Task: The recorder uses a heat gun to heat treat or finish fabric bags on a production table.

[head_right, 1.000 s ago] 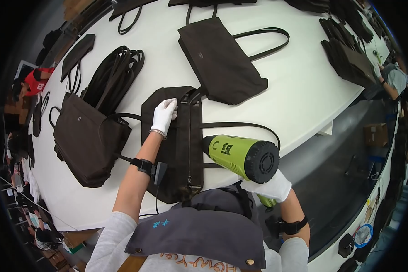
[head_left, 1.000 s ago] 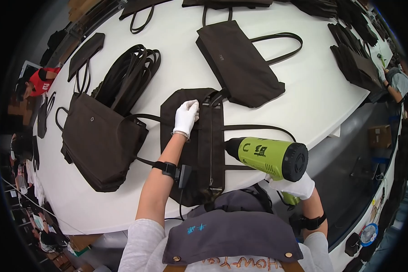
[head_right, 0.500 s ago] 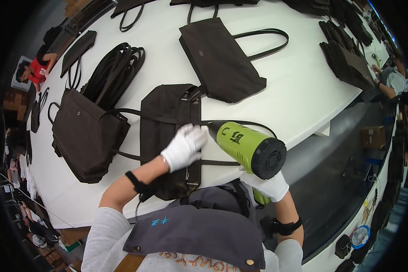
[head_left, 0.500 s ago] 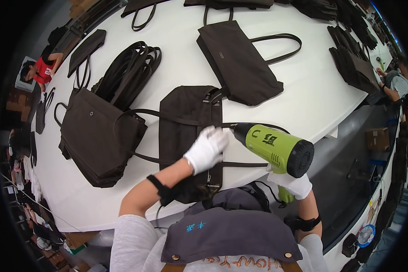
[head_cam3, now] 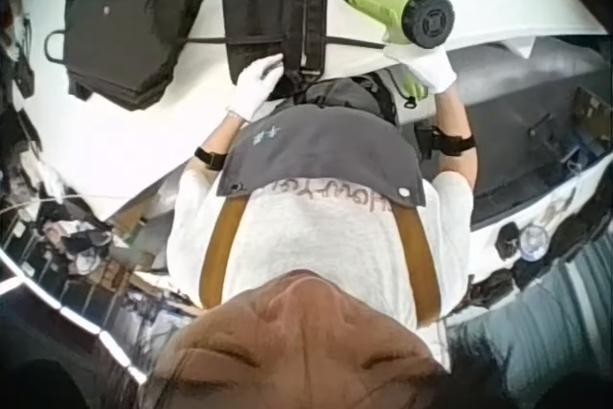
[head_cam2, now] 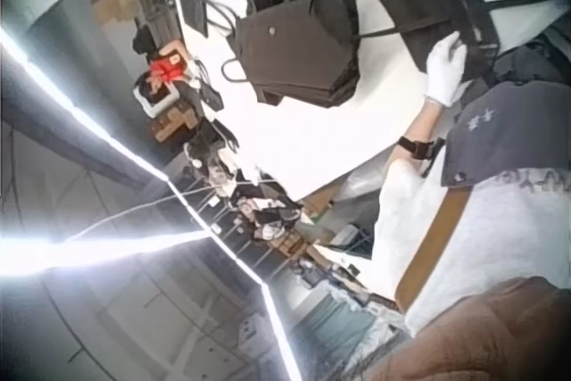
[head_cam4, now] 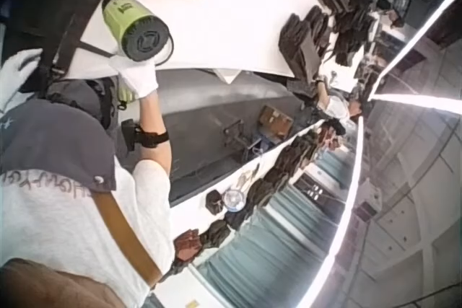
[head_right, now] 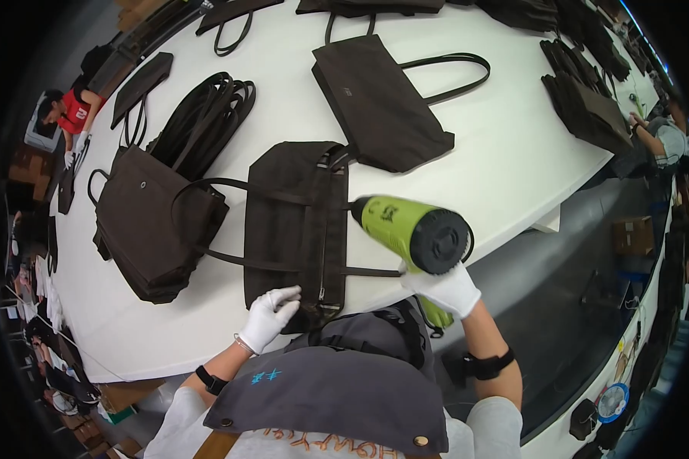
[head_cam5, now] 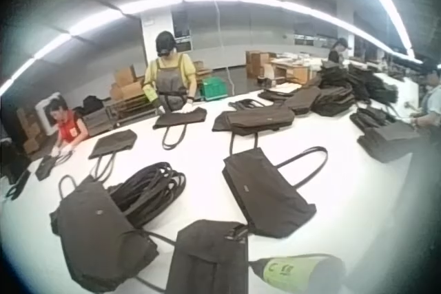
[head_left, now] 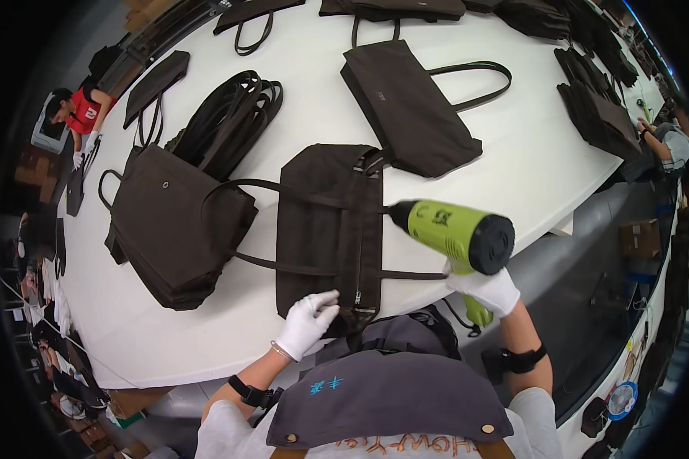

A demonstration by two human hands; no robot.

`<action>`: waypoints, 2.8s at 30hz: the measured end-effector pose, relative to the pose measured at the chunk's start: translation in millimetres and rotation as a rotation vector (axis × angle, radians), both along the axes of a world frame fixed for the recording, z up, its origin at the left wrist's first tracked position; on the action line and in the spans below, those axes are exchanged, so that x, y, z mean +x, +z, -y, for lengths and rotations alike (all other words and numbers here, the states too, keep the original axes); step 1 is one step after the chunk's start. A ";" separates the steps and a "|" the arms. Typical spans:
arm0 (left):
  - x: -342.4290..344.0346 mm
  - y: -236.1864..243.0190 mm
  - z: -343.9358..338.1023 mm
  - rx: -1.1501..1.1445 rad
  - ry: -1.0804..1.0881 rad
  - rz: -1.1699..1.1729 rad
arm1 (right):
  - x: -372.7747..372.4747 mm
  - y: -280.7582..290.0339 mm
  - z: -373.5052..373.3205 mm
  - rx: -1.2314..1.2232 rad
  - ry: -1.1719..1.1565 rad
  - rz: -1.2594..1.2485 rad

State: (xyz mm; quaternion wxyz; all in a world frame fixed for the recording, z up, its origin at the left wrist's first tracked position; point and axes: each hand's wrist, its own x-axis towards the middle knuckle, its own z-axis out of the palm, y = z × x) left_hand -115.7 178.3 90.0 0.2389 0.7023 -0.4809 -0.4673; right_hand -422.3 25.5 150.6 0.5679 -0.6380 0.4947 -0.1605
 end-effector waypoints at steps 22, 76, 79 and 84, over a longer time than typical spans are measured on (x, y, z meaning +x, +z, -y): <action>6.7 -48.4 12.7 0.128 0.458 -0.561 | -43.9 -4.8 -81.2 0.166 0.197 0.060; 69.3 -16.1 34.7 -0.709 -0.517 0.626 | -123.5 51.6 -82.4 -0.384 -0.798 0.554; 75.0 -64.4 -2.7 -0.561 -0.286 0.546 | -112.7 47.9 -81.6 -0.293 -0.792 0.525; 70.6 -70.9 7.2 -0.241 0.521 -0.201 | -61.7 40.9 -71.9 -0.068 -0.524 0.401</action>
